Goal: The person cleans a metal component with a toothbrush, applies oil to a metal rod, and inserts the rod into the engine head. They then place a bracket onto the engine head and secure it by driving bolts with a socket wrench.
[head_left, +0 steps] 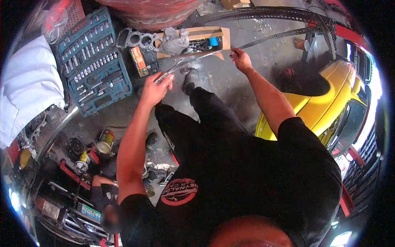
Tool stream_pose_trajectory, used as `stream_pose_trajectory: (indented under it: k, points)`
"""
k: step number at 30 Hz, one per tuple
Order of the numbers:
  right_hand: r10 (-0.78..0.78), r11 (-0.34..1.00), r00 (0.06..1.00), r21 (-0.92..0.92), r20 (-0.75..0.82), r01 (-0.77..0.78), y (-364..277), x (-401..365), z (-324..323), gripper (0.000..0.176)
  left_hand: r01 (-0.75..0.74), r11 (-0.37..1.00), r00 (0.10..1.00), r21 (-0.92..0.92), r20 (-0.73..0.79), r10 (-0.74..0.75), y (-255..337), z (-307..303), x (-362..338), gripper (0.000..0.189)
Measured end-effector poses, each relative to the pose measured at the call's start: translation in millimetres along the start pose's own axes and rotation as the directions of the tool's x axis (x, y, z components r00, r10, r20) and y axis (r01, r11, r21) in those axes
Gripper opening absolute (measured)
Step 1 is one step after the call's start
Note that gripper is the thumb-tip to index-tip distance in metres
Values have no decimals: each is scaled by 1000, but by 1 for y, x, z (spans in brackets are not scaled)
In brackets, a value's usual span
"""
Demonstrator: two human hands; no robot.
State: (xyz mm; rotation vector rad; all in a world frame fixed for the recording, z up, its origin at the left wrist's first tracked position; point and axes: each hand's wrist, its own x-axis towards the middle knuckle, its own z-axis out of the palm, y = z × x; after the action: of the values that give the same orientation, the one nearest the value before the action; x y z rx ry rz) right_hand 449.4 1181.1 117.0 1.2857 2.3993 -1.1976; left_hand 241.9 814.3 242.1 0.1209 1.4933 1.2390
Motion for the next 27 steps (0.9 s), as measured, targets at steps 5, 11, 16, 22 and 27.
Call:
stream_pose_trajectory:
  k: [5,11,16,22,27]
  points:
    - [-111,896,994,-431,16,107,-26,-4,-9,28,-23,1000,1000,0,-4,23,-2,-1,4,27]
    - [-272,-28,659,-691,701,723,-45,3,-33,23,-22,1000,999,16,39,21,15,-6,4,28]
    - [-378,163,595,-582,709,797,-28,28,-31,27,-34,999,998,-9,62,34,12,-9,4,29]
    - [-192,545,862,-679,469,492,-70,12,-42,32,-51,998,998,-45,-33,50,1,-8,-3,29]
    - [279,903,922,254,269,-347,-50,-32,1,34,-290,881,871,373,-278,404,-35,32,-8,41]
